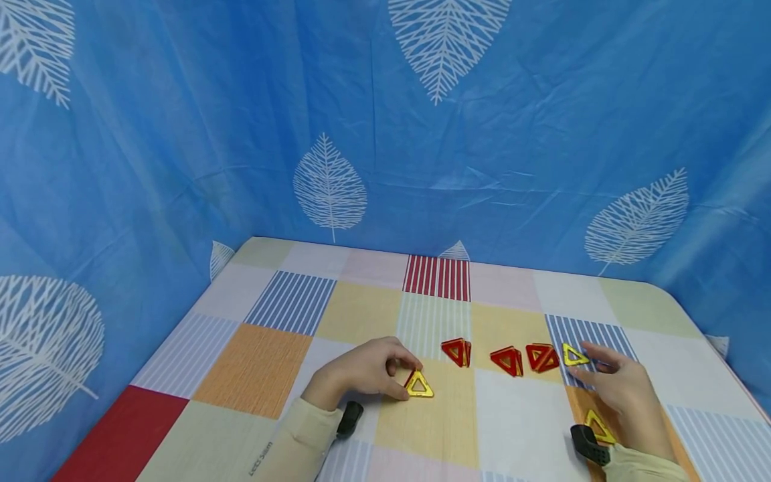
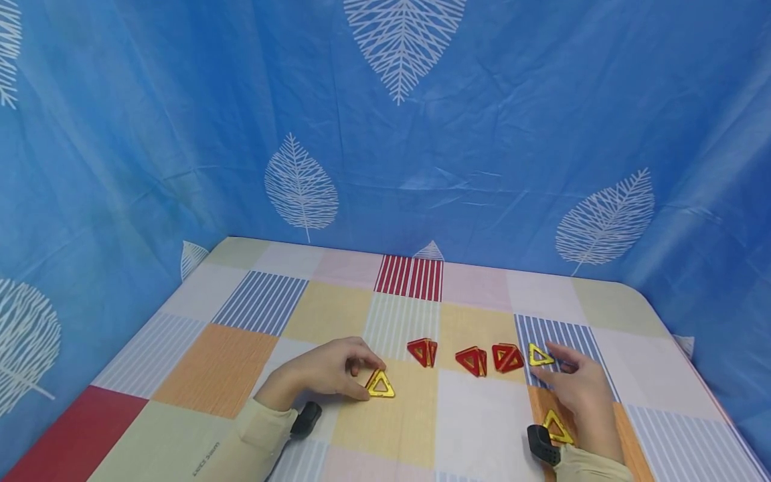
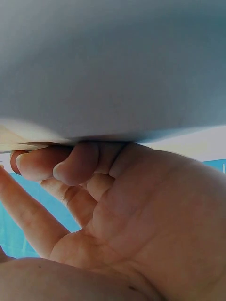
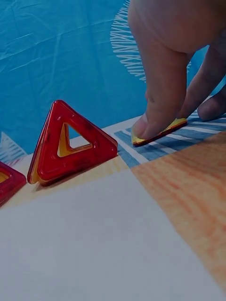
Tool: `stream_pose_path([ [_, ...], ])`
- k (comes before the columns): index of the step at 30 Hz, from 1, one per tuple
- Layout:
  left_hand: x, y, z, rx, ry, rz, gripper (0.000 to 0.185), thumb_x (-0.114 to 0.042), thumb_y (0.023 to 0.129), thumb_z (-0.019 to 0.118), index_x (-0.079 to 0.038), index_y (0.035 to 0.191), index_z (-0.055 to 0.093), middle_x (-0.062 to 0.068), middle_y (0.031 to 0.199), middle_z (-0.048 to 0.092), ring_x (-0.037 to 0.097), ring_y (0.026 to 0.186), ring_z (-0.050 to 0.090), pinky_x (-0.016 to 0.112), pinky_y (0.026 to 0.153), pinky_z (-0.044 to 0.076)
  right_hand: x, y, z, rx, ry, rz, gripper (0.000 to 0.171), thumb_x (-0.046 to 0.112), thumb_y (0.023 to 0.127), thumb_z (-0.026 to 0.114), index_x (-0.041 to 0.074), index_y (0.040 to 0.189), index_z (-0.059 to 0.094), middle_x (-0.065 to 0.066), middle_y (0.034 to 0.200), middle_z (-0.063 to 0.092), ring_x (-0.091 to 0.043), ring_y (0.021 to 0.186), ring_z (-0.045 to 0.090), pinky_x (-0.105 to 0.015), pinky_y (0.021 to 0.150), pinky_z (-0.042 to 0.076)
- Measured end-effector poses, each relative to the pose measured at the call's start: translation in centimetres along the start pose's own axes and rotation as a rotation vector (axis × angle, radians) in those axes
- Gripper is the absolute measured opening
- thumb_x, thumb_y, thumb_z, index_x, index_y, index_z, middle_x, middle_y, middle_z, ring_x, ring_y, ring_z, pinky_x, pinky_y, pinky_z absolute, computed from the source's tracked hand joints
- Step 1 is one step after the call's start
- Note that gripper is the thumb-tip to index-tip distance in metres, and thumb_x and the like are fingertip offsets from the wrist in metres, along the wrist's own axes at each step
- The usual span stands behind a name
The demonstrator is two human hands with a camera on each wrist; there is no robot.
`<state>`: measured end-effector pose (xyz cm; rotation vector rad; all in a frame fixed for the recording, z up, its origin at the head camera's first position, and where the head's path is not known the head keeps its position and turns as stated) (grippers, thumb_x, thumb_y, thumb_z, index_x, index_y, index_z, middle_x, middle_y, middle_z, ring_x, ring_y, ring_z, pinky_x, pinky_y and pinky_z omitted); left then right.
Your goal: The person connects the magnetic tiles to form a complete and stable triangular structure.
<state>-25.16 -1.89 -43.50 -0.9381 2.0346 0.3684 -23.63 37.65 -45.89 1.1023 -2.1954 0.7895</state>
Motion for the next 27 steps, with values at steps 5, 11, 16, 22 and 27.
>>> stream_pose_path([
  [5,-0.2,-0.1,0.0,-0.002,-0.004,-0.003,0.04,-0.009,0.076,0.088,-0.011,0.113,0.075,-0.005,0.098,0.059,0.013,0.076,0.051,0.024,0.068,0.044,0.2,0.0,0.0,0.007,-0.097,-0.067,0.065,0.015,0.093,0.075,0.002,0.149,0.045,-0.038,0.137,0.042,-0.05,0.114,0.044,-0.053,0.085,0.05],
  [11,-0.1,-0.1,-0.1,-0.003,0.001,-0.013,0.04,-0.009,0.076,0.088,-0.011,0.114,0.075,-0.006,0.097,0.058,0.013,0.077,0.05,0.024,0.069,0.044,1.1,-0.2,0.4,0.061,-0.205,-0.176,0.056,0.015,0.099,0.065,-0.003,0.148,0.043,-0.041,0.142,0.033,-0.059,0.126,0.033,-0.071,0.1,0.031],
  [16,-0.2,-0.1,0.0,-0.002,-0.001,-0.015,0.04,-0.01,0.076,0.089,-0.011,0.114,0.075,-0.006,0.097,0.059,0.013,0.077,0.051,0.025,0.069,0.044,0.8,-0.1,0.5,0.044,-0.209,-0.172,0.055,0.013,0.102,0.061,-0.006,0.148,0.04,-0.041,0.141,0.031,-0.057,0.121,0.035,-0.068,0.099,0.035],
  [22,-0.2,-0.1,-0.1,-0.007,0.005,-0.016,0.039,-0.01,0.076,0.089,-0.011,0.113,0.075,-0.005,0.096,0.059,0.012,0.078,0.05,0.025,0.07,0.044,0.7,-0.2,0.6,0.033,-0.209,-0.156,0.052,0.013,0.102,0.059,-0.007,0.147,0.042,-0.042,0.14,0.028,-0.057,0.12,0.034,-0.069,0.099,0.034],
  [27,-0.2,0.0,-0.1,-0.001,0.006,-0.015,0.04,-0.01,0.076,0.089,-0.01,0.114,0.075,-0.005,0.096,0.059,0.013,0.077,0.05,0.024,0.069,0.043,0.8,-0.4,0.4,-0.001,-0.229,-0.135,0.047,0.014,0.101,0.062,-0.006,0.142,0.05,-0.041,0.137,0.035,-0.057,0.12,0.035,-0.071,0.099,0.032],
])
Point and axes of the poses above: each hand's wrist, its own y-axis towards the middle knuckle, its own z-axis out of the palm, x = y × z, the point moved 8 cm from there along y, towards the middle knuckle
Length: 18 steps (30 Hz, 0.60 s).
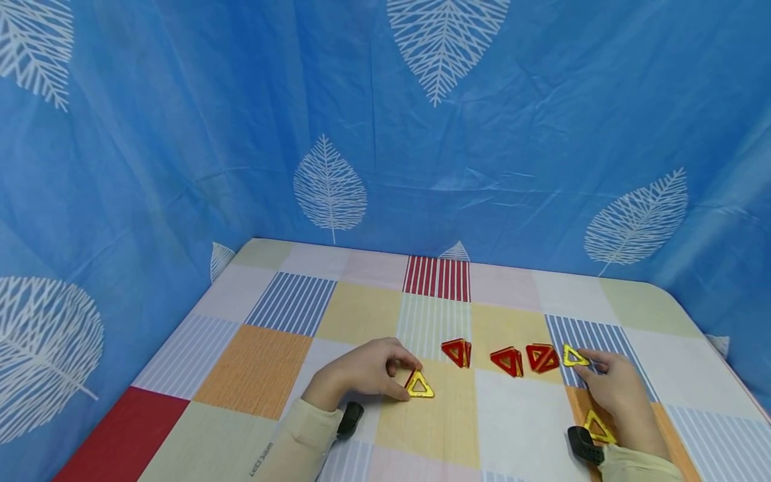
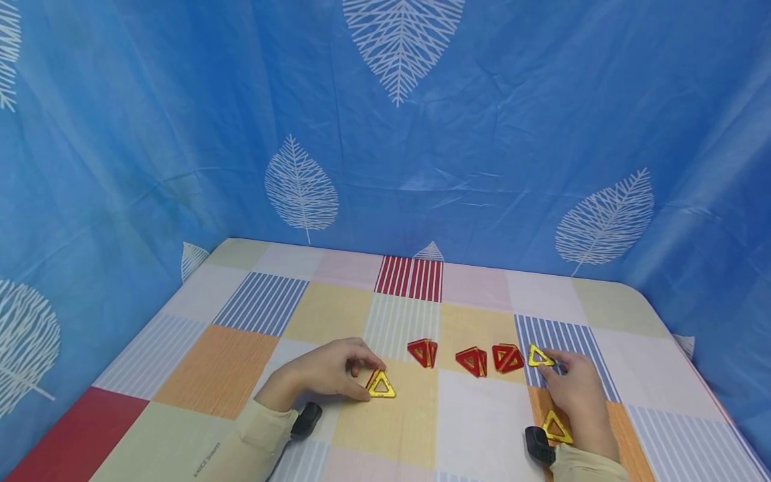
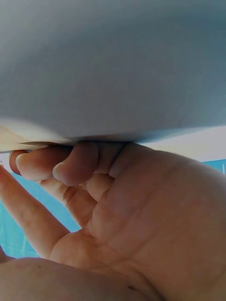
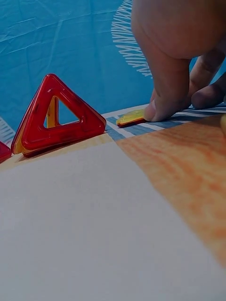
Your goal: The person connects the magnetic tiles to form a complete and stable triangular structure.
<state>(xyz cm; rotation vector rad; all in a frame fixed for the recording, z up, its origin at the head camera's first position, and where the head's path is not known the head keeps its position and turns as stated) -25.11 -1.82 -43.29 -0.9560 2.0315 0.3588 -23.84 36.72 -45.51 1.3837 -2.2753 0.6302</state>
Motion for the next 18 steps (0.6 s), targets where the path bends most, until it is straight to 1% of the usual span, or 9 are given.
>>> stream_pose_path([
  [2,0.0,0.0,0.0,0.001,-0.001,0.001,0.04,-0.01,0.077,0.089,-0.01,0.115,0.075,-0.004,0.096,0.059,0.012,0.076,0.05,0.024,0.068,0.043,0.1,-0.1,-0.1,-0.015,0.001,0.005,0.047,0.014,0.1,0.063,-0.006,0.141,0.051,-0.041,0.135,0.038,-0.055,0.117,0.039,-0.069,0.097,0.035],
  [3,0.0,0.0,0.0,0.001,-0.002,0.002,0.041,-0.01,0.076,0.089,-0.01,0.115,0.075,-0.004,0.095,0.059,0.012,0.076,0.05,0.024,0.068,0.043,0.1,-0.1,-0.2,-0.02,0.01,0.008,0.047,0.014,0.1,0.063,-0.007,0.14,0.051,-0.04,0.134,0.041,-0.053,0.113,0.043,-0.066,0.095,0.04],
  [6,0.1,-0.1,0.0,-0.001,-0.005,0.002,0.041,-0.01,0.076,0.089,-0.01,0.115,0.075,-0.005,0.095,0.058,0.011,0.075,0.049,0.024,0.068,0.043,0.3,-0.1,-0.4,-0.056,0.045,0.015,0.046,0.016,0.101,0.063,-0.008,0.139,0.053,-0.037,0.127,0.048,-0.046,0.102,0.05,-0.049,0.08,0.052],
  [7,0.1,-0.1,0.0,-0.002,-0.004,0.003,0.041,-0.01,0.076,0.089,-0.01,0.115,0.075,-0.005,0.095,0.058,0.011,0.075,0.049,0.024,0.068,0.043,0.3,-0.2,-0.5,-0.068,0.056,0.021,0.045,0.016,0.101,0.063,-0.007,0.138,0.054,-0.036,0.125,0.05,-0.043,0.098,0.052,-0.041,0.073,0.053],
  [9,0.1,-0.1,0.0,-0.003,-0.003,0.002,0.041,-0.01,0.076,0.089,-0.01,0.115,0.075,-0.005,0.095,0.058,0.011,0.075,0.049,0.024,0.068,0.043,0.2,-0.2,-0.6,-0.088,0.085,0.03,0.045,0.017,0.101,0.063,-0.007,0.137,0.055,-0.034,0.122,0.054,-0.038,0.093,0.054,-0.029,0.062,0.05],
  [11,0.1,0.0,0.0,-0.003,0.003,0.0,0.041,-0.01,0.077,0.089,-0.01,0.115,0.075,-0.005,0.095,0.058,0.011,0.075,0.05,0.024,0.068,0.043,0.2,-0.2,-0.8,-0.104,0.104,0.04,0.045,0.019,0.101,0.063,-0.007,0.137,0.056,-0.033,0.122,0.056,-0.038,0.094,0.057,-0.025,0.06,0.049],
  [13,0.1,-0.1,0.0,-0.003,0.003,-0.001,0.041,-0.01,0.077,0.089,-0.01,0.115,0.075,-0.005,0.095,0.058,0.011,0.076,0.05,0.024,0.069,0.043,0.2,-0.2,-0.9,-0.116,0.122,0.054,0.046,0.023,0.102,0.062,-0.006,0.137,0.056,-0.033,0.125,0.057,-0.039,0.098,0.058,-0.028,0.063,0.051],
  [15,0.0,-0.1,0.0,-0.001,0.002,-0.001,0.04,-0.01,0.077,0.089,-0.011,0.115,0.075,-0.005,0.096,0.058,0.012,0.076,0.05,0.024,0.069,0.044,0.2,-0.3,-1.0,-0.126,0.144,0.059,0.05,0.028,0.101,0.063,-0.005,0.138,0.056,-0.033,0.129,0.056,-0.042,0.105,0.058,-0.038,0.074,0.054],
  [18,0.0,-0.1,0.0,0.002,0.0,0.003,0.04,-0.01,0.077,0.088,-0.011,0.115,0.075,-0.005,0.096,0.058,0.013,0.076,0.05,0.024,0.069,0.044,0.2,-0.4,-1.2,-0.137,0.186,0.062,0.058,0.038,0.1,0.063,-0.003,0.139,0.056,-0.032,0.134,0.055,-0.046,0.117,0.053,-0.052,0.091,0.049],
])
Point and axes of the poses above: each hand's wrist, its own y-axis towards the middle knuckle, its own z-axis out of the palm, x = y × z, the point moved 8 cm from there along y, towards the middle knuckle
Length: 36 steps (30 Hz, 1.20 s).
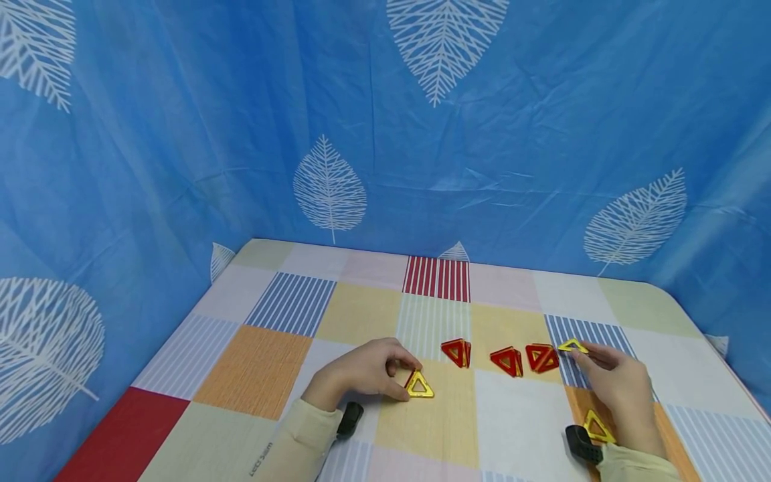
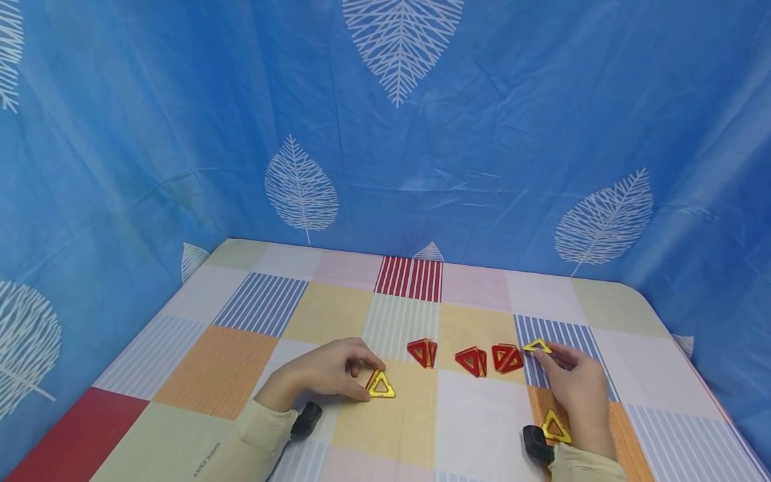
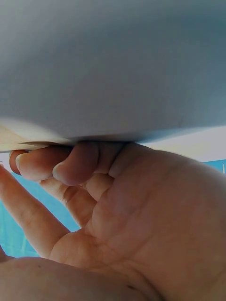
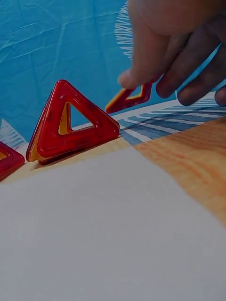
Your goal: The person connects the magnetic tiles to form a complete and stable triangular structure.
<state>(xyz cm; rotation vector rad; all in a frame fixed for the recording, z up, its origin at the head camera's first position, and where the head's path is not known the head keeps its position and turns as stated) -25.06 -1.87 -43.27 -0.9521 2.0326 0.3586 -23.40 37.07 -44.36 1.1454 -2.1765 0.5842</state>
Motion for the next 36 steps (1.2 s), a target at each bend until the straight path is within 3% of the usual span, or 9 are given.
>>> stream_pose_path([
  [3,0.0,0.0,0.0,0.001,-0.001,0.004,0.04,-0.01,0.077,0.088,-0.01,0.115,0.075,-0.005,0.096,0.058,0.013,0.076,0.05,0.024,0.069,0.044,0.0,-0.3,-0.1,0.007,0.061,0.028,0.067,0.049,0.097,0.064,0.0,0.141,0.056,-0.03,0.138,0.053,-0.045,0.122,0.049,-0.051,0.094,0.048],
  [6,0.0,0.0,0.0,0.0,0.0,0.006,0.04,-0.01,0.077,0.088,-0.01,0.115,0.075,-0.005,0.096,0.058,0.013,0.076,0.05,0.024,0.069,0.044,0.1,-0.6,-0.2,0.01,0.12,0.053,0.071,0.053,0.094,0.066,0.001,0.141,0.057,-0.028,0.14,0.053,-0.042,0.12,0.052,-0.028,0.075,0.054],
  [10,0.0,0.0,0.0,0.001,0.006,0.007,0.04,-0.01,0.077,0.088,-0.01,0.115,0.075,-0.005,0.096,0.058,0.012,0.076,0.05,0.024,0.069,0.043,0.6,-1.1,-0.7,-0.02,0.169,0.061,0.069,0.052,0.091,0.07,0.001,0.138,0.061,-0.026,0.137,0.056,-0.037,0.115,0.056,-0.012,0.051,0.044],
  [13,0.1,0.1,0.1,0.001,0.008,0.007,0.04,-0.01,0.077,0.088,-0.011,0.115,0.075,-0.005,0.096,0.059,0.012,0.077,0.05,0.024,0.069,0.044,1.2,-1.4,-1.1,-0.045,0.181,0.062,0.069,0.054,0.09,0.071,0.003,0.136,0.063,-0.025,0.139,0.055,-0.037,0.12,0.051,-0.011,0.053,0.044],
  [17,0.1,0.1,0.0,-0.002,0.005,0.006,0.04,-0.01,0.077,0.089,-0.011,0.115,0.075,-0.005,0.096,0.058,0.012,0.076,0.05,0.024,0.069,0.044,2.5,-1.9,-1.2,-0.028,0.209,0.039,0.071,0.056,0.09,0.069,0.007,0.139,0.061,-0.021,0.147,0.049,-0.038,0.135,0.038,-0.029,0.085,0.054],
  [20,0.1,0.0,0.0,-0.003,0.003,0.005,0.04,-0.011,0.076,0.089,-0.011,0.114,0.075,-0.005,0.096,0.058,0.012,0.076,0.05,0.024,0.069,0.044,4.1,-2.7,-1.0,0.006,0.21,-0.036,0.068,0.056,0.09,0.069,0.009,0.139,0.062,-0.018,0.147,0.051,-0.037,0.138,0.037,-0.044,0.098,0.048],
  [25,0.2,0.1,0.1,-0.002,0.018,0.004,0.041,-0.012,0.077,0.089,-0.011,0.115,0.075,-0.006,0.097,0.058,0.012,0.077,0.05,0.024,0.069,0.044,7.6,-4.4,-1.1,0.015,0.165,-0.274,0.057,0.049,0.089,0.075,0.009,0.129,0.071,-0.012,0.118,0.071,-0.012,0.101,0.063,-0.017,0.072,0.051],
  [28,0.2,0.2,0.1,-0.001,0.021,0.004,0.04,-0.012,0.077,0.088,-0.011,0.116,0.075,-0.006,0.097,0.058,0.012,0.077,0.051,0.024,0.07,0.044,9.5,-5.3,-0.7,0.045,0.171,-0.421,0.05,0.043,0.088,0.078,0.008,0.123,0.074,-0.005,0.103,0.074,-0.001,0.082,0.064,-0.018,0.065,0.052],
  [36,0.2,0.1,0.1,-0.004,0.013,0.005,0.04,-0.012,0.077,0.089,-0.012,0.115,0.074,-0.006,0.098,0.059,0.011,0.077,0.05,0.024,0.07,0.044,11.8,-7.1,1.9,0.244,0.225,-0.62,0.031,0.025,0.086,0.083,0.009,0.113,0.078,-0.007,0.098,0.074,-0.015,0.078,0.066,-0.032,0.058,0.053],
])
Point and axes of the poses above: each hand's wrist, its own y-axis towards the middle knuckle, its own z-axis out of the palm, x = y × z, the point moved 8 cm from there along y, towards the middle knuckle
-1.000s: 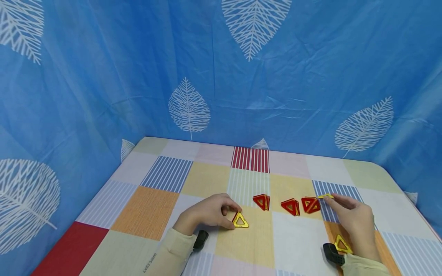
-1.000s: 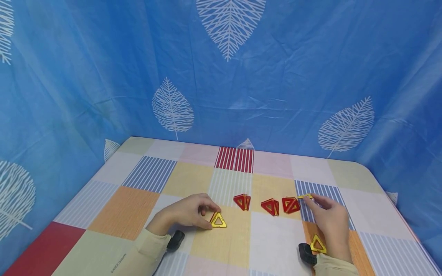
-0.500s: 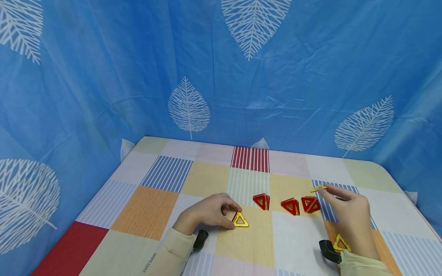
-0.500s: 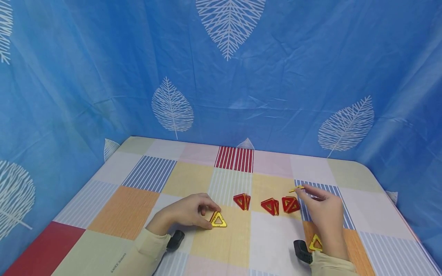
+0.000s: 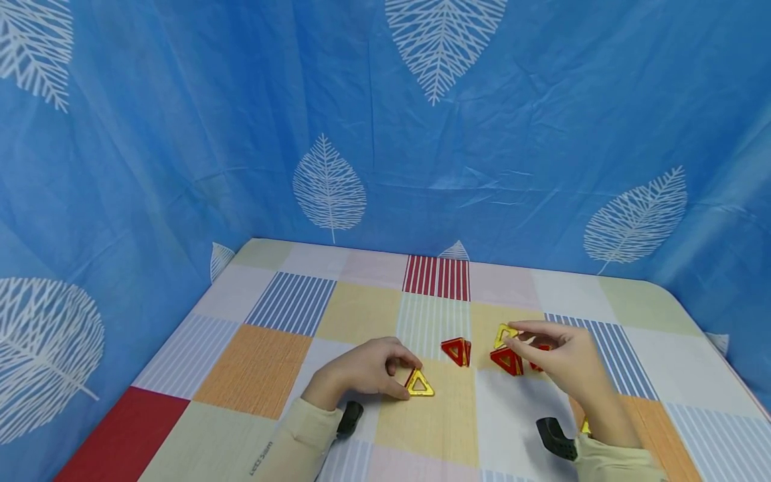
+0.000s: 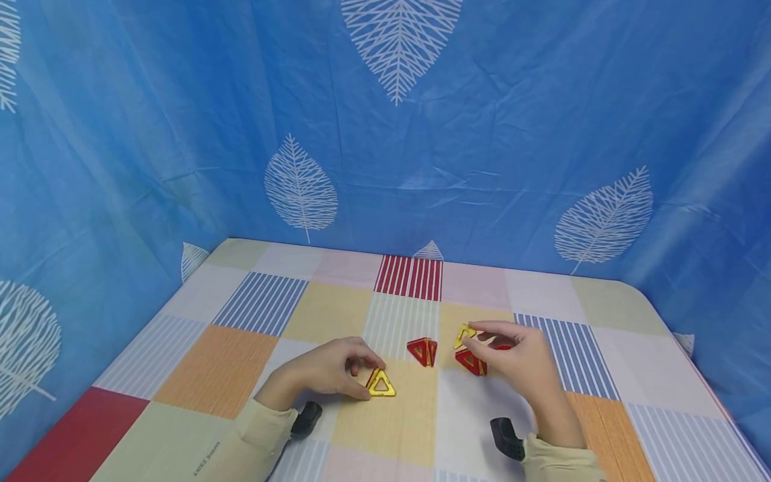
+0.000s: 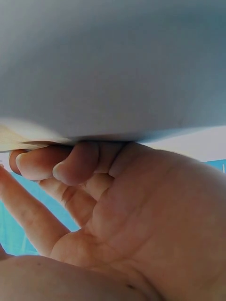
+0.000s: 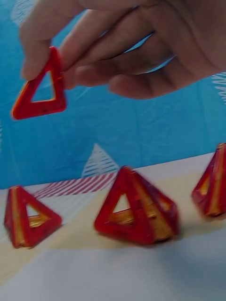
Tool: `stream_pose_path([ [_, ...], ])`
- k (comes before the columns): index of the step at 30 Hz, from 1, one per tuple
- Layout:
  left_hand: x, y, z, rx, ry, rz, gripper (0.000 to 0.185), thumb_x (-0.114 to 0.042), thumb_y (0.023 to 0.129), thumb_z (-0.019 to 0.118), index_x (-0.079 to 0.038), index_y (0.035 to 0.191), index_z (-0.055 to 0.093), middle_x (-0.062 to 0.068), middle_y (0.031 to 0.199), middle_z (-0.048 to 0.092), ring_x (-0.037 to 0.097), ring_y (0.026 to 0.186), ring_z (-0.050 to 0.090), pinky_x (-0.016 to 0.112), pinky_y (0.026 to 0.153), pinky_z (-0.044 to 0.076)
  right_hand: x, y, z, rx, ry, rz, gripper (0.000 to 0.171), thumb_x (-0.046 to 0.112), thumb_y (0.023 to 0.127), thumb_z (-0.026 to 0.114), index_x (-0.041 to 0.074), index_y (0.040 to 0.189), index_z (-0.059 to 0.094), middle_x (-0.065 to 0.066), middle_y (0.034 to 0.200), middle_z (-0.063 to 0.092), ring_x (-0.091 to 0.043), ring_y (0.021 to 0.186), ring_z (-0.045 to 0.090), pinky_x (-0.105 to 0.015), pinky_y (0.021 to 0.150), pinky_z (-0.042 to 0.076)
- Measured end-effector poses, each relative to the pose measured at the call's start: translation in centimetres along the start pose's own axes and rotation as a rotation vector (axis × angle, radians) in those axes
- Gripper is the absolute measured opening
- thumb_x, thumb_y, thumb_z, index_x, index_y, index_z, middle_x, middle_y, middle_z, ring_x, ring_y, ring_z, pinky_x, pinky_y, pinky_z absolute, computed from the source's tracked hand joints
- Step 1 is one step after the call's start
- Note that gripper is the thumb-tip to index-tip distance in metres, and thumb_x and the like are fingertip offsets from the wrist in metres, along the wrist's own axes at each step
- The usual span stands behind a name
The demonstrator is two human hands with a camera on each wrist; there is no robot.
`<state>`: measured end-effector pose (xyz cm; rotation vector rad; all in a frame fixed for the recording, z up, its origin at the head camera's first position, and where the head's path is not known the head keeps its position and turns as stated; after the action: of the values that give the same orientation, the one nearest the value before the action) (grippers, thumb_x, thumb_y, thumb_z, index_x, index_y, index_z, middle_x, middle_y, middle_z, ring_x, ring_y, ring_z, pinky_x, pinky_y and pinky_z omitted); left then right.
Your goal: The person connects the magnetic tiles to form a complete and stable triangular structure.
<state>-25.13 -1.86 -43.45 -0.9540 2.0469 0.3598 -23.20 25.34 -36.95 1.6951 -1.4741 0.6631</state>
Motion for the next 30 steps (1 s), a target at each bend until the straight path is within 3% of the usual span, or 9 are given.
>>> stream_pose_path([
  [4,-0.1,0.0,0.0,0.002,-0.015,0.002,0.04,-0.011,0.078,0.088,-0.012,0.114,0.073,-0.009,0.101,0.061,0.011,0.078,0.051,0.024,0.072,0.045,0.9,0.2,2.1,0.106,0.058,-0.087,0.024,0.015,0.083,0.085,0.01,0.106,0.08,-0.006,0.1,0.074,-0.016,0.077,0.066,-0.031,0.057,0.053],
  [9,0.1,-0.1,0.0,-0.003,-0.061,-0.02,0.038,-0.008,0.077,0.088,-0.011,0.112,0.073,-0.011,0.098,0.064,0.009,0.075,0.051,0.024,0.069,0.046,1.7,0.0,4.5,0.219,0.117,-0.163,0.023,0.008,0.08,0.086,0.009,0.103,0.08,-0.001,0.09,0.073,-0.016,0.072,0.065,-0.031,0.059,0.054],
  [16,0.0,0.0,-0.1,-0.008,-0.072,-0.02,0.038,-0.005,0.077,0.087,-0.008,0.113,0.076,-0.011,0.091,0.065,0.006,0.072,0.053,0.024,0.067,0.047,2.0,-0.3,7.0,0.35,0.15,-0.174,0.021,0.007,0.083,0.083,0.004,0.103,0.079,-0.004,0.09,0.074,-0.013,0.076,0.067,-0.031,0.064,0.056],
  [24,0.0,0.3,0.1,-0.003,-0.028,-0.001,0.041,-0.004,0.078,0.086,-0.008,0.118,0.076,-0.013,0.093,0.065,0.006,0.075,0.055,0.022,0.069,0.049,2.6,-0.6,9.0,0.43,0.073,-0.206,0.019,0.012,0.082,0.084,0.006,0.099,0.08,0.005,0.084,0.072,-0.01,0.073,0.066,-0.029,0.067,0.056],
  [30,-0.2,0.2,0.2,0.007,-0.015,0.022,0.042,-0.005,0.078,0.087,-0.01,0.118,0.076,-0.011,0.094,0.064,0.006,0.076,0.053,0.022,0.069,0.048,2.6,-0.7,10.6,0.499,0.093,-0.178,0.02,0.008,0.082,0.083,0.004,0.101,0.079,0.0,0.089,0.074,-0.01,0.076,0.067,-0.028,0.069,0.056],
])
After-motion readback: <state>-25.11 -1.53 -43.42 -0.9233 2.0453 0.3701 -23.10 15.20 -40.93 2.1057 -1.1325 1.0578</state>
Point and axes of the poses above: each hand's wrist, its own y-axis towards the middle knuckle, its own z-axis out of the palm, x = y × z, the point moved 8 cm from there along y, towards the middle knuckle
